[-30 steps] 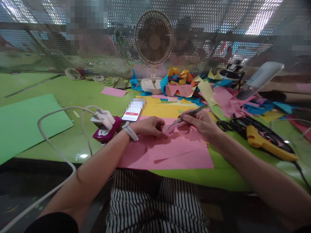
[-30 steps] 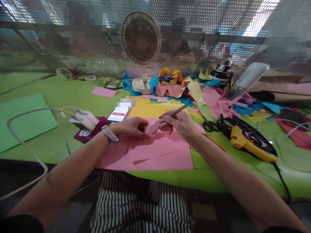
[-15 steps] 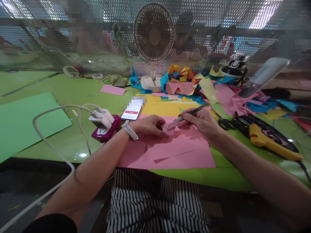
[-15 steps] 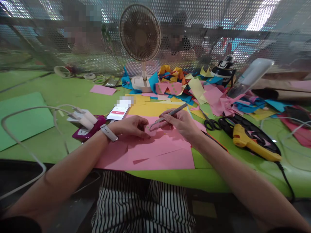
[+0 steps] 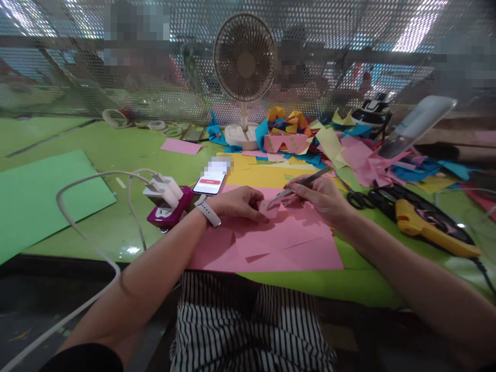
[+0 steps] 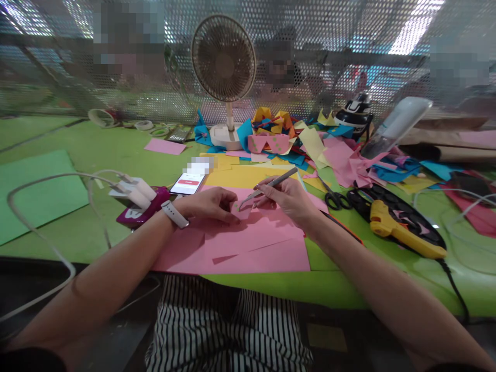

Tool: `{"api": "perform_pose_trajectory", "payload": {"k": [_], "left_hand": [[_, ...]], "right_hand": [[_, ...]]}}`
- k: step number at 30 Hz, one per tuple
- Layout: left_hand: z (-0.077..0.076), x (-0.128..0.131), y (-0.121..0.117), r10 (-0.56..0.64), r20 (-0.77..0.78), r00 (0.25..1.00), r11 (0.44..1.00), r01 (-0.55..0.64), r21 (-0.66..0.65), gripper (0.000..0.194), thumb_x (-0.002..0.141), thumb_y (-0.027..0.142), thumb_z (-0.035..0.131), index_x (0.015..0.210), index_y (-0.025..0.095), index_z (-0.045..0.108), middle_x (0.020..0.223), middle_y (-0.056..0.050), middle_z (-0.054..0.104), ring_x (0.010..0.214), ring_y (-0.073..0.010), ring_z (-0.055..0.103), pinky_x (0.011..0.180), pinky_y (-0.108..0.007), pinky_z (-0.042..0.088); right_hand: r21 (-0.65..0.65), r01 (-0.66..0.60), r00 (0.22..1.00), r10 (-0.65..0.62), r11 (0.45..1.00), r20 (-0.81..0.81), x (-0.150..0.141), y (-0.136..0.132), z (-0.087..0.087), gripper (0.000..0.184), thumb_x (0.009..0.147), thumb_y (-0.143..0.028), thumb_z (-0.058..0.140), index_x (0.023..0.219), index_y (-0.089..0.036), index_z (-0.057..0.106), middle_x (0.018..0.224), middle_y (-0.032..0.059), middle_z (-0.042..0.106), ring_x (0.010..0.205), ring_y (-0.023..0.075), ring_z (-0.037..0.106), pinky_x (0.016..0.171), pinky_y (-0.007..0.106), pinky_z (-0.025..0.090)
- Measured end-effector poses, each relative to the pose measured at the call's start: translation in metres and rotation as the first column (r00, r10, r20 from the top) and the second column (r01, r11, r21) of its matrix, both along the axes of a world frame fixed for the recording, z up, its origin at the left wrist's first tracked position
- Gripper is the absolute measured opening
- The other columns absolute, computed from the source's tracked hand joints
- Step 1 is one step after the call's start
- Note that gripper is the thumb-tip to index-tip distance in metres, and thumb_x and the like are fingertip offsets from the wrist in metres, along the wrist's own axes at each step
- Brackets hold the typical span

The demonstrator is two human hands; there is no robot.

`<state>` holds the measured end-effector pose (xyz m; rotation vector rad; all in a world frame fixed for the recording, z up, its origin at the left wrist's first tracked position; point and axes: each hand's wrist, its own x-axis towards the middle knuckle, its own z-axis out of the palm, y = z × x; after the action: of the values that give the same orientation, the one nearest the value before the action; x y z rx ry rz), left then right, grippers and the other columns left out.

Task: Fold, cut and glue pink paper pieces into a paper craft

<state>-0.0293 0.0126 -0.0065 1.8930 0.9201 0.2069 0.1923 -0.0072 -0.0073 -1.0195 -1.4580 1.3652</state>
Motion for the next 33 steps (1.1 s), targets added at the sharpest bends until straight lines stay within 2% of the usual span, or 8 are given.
{"api": "perform_pose_trajectory", "payload": {"k": [8,14,19,27,33], "left_hand": [[-0.0001,0.0001,-0.0006,-0.016,0.009,1.0,1.0,0.016,0.01,0.03,0.063,0.039,0.071,0.075,0.015,0.057,0.061,0.003,0.052,0.054,-0.0096,0.045,0.047,-0.022,0.028],[-0.0011,0.0001,-0.0007,-0.021,0.031,0.999,1.0,0.021,-0.014,0.029,0.064,0.037,0.071,0.074,0.015,0.057,0.063,0.002,0.052,0.056,-0.0096,0.046,0.048,-0.022,0.03],[-0.0024,0.0002,-0.0011,-0.016,0.077,0.997,0.998,0.02,-0.052,0.03,0.063,0.036,0.072,0.078,0.014,0.058,0.063,0.003,0.051,0.056,-0.0093,0.046,0.049,-0.022,0.03],[-0.0032,-0.0006,-0.0012,-0.021,0.086,0.996,0.998,0.027,-0.065,0.031,0.063,0.037,0.072,0.079,0.015,0.057,0.064,0.003,0.051,0.057,-0.0097,0.046,0.05,-0.022,0.031],[-0.0044,-0.0006,-0.001,-0.025,0.107,0.994,0.996,0.034,-0.081,0.03,0.064,0.035,0.072,0.08,0.015,0.057,0.066,0.002,0.052,0.056,-0.0096,0.047,0.049,-0.022,0.031]], "right_hand": [[0.059,-0.035,0.998,0.031,0.998,0.061,-0.0001,-0.0005,0.0042,0.025,0.076,-0.037,0.064,0.084,-0.013,0.063,0.062,0.0048,0.069,0.055,0.0141,0.065,0.05,0.022,0.048],[0.099,-0.064,0.995,0.055,0.993,0.087,0.0011,0.0019,0.0037,0.025,0.075,-0.038,0.065,0.072,-0.012,0.066,0.078,0.0074,0.068,0.057,0.0119,0.063,0.05,0.021,0.049],[0.081,-0.076,0.995,0.07,0.994,0.07,0.0006,0.0032,0.0034,0.026,0.075,-0.037,0.065,0.075,-0.012,0.066,0.071,0.0056,0.067,0.051,0.0105,0.061,0.047,0.021,0.048],[0.109,-0.078,0.993,0.067,0.991,0.099,-0.0005,0.0028,0.0053,0.027,0.075,-0.039,0.064,0.07,-0.013,0.068,0.086,0.0076,0.066,0.056,0.0104,0.061,0.049,0.021,0.05],[0.169,-0.073,0.985,0.045,0.983,0.165,-0.002,0.001,0.0101,0.027,0.076,-0.04,0.063,0.065,-0.016,0.067,0.089,0.0073,0.064,0.065,0.0134,0.062,0.051,0.022,0.051]]}}
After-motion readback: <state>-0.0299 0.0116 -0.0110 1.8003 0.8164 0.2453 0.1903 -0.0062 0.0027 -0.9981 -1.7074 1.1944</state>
